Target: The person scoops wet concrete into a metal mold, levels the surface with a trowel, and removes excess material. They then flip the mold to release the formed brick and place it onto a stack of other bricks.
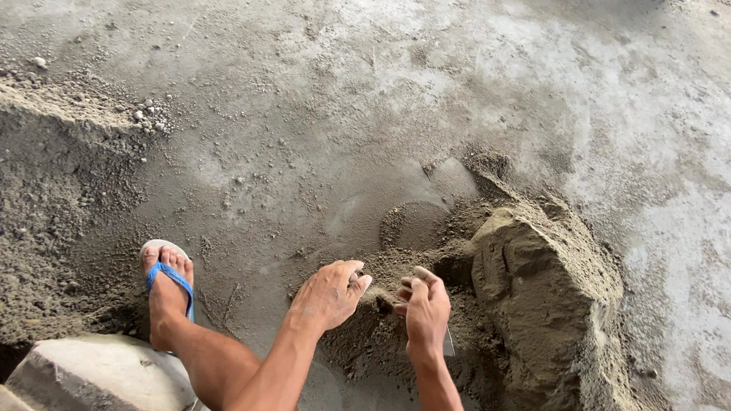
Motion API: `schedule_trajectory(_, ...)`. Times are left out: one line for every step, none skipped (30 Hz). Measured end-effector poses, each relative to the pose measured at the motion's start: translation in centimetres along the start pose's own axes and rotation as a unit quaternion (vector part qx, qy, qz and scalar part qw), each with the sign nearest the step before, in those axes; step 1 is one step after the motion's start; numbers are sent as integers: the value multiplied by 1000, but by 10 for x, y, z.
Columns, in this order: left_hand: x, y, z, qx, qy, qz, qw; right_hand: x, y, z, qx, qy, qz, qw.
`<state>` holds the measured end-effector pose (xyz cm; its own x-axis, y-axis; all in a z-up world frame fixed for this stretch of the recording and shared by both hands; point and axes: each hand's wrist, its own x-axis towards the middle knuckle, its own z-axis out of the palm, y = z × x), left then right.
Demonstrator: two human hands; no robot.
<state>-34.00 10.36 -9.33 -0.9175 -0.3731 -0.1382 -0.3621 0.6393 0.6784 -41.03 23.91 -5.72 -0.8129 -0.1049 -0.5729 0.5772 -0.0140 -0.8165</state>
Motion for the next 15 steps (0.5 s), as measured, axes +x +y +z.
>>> schedule_trajectory(2, 3, -4, 8, -26, -34, 999, 9, -2, 2, -95, -18, -27, 995)
schedule_trajectory(4, 7, -8, 16, -53, -68, 996, 17, -5, 4, -189, -36, -53, 980)
schedule_trajectory(6, 9, -10, 15, -53, -67, 996, 36, 4, 2, -190, -36, -54, 980)
schedule_trajectory(8, 11, -12, 17, -68, -88, 994, 54, 13, 0, -426, -36, -116, 897)
schedule_trajectory(9, 12, -14, 19, -82, -110, 990, 72, 22, -2, -634, -35, -171, 753)
schedule_trajectory(10, 9, -13, 18, -81, -111, 990, 89, 34, -8, -635, -36, -172, 752)
schedule_trajectory(10, 6, -11, 20, -78, -108, 991, 105, 47, -14, -764, -57, -191, 614)
schedule_trajectory(11, 2, -10, 21, -76, -105, 991, 121, 59, -20, -865, -75, -204, 453)
schedule_trajectory(9, 2, -13, 23, -76, -105, 991, 127, 69, -27, -864, -75, -204, 454)
schedule_trajectory(7, 2, -17, 21, -90, -114, 989, 134, 79, -34, -900, -68, -143, 406)
schedule_trajectory(5, 3, -20, 20, -103, -122, 987, 141, 88, -41, -930, -60, -82, 354)
schedule_trajectory(6, -3, -20, 21, -102, -121, 987, 138, 89, -40, -929, -59, -84, 356)
schedule_trajectory(6, -8, -18, 20, -95, -119, 988, 134, 90, -43, -942, -111, -53, 313)
schedule_trajectory(5, -12, -16, 20, -88, -116, 989, 130, 92, -45, -949, -162, -23, 268)
schedule_trajectory(5, -11, -17, 19, -87, -116, 989, 139, 107, -53, -950, -161, -23, 268)
